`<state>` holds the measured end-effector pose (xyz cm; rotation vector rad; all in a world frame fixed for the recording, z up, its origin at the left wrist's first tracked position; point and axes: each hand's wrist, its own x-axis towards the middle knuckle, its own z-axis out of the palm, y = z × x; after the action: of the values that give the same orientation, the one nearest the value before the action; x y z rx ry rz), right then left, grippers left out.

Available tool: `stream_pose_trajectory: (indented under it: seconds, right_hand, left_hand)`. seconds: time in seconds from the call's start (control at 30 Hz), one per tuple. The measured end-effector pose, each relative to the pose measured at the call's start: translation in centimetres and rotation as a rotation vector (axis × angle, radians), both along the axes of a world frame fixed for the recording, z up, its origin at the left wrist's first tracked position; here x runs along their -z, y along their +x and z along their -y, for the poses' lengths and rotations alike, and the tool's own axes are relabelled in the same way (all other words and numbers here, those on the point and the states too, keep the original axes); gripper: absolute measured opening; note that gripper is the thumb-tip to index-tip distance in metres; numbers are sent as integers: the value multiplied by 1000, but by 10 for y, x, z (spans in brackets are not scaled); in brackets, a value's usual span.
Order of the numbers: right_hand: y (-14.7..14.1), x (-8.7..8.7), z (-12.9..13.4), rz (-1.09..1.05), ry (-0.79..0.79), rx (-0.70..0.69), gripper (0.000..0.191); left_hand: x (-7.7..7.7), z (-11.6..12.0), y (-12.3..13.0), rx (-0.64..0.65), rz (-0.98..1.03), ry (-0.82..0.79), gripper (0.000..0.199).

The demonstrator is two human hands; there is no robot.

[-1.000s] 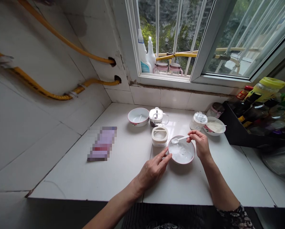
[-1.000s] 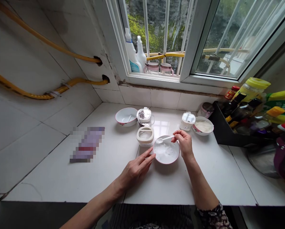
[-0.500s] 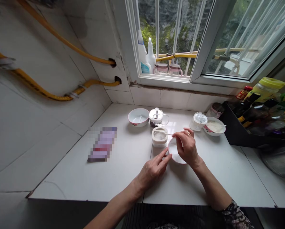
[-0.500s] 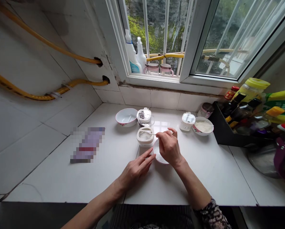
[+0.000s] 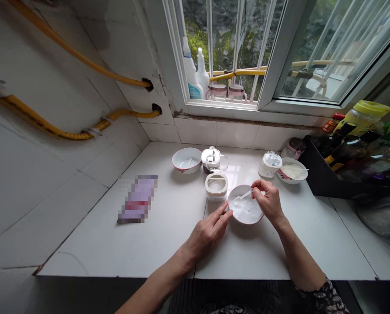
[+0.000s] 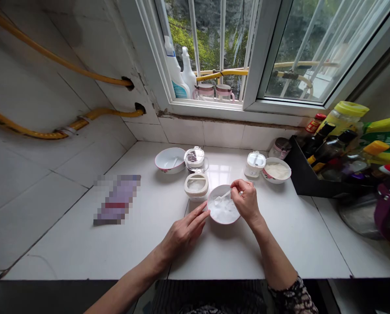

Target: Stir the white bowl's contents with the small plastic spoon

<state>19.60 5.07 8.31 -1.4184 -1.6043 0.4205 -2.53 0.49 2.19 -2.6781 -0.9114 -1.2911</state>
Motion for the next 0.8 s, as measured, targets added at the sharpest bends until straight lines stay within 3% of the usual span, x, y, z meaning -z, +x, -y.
stream_pose_trajectory:
  seconds: [0.23,0.53,0.8]
  right_hand:
    - [-8,-3,2,-95,-81,-77,12]
    - [-2,-5,-1,-461,-227,-50,9]
    - [3,-6,-6,-569,-291,-48,8]
  left_hand:
    - [-1,0,0,-9,-7,4,42]
    - [-1,0,0,-21,-14,29,40]
    - [1,-1,0,-20,-11,20,44]
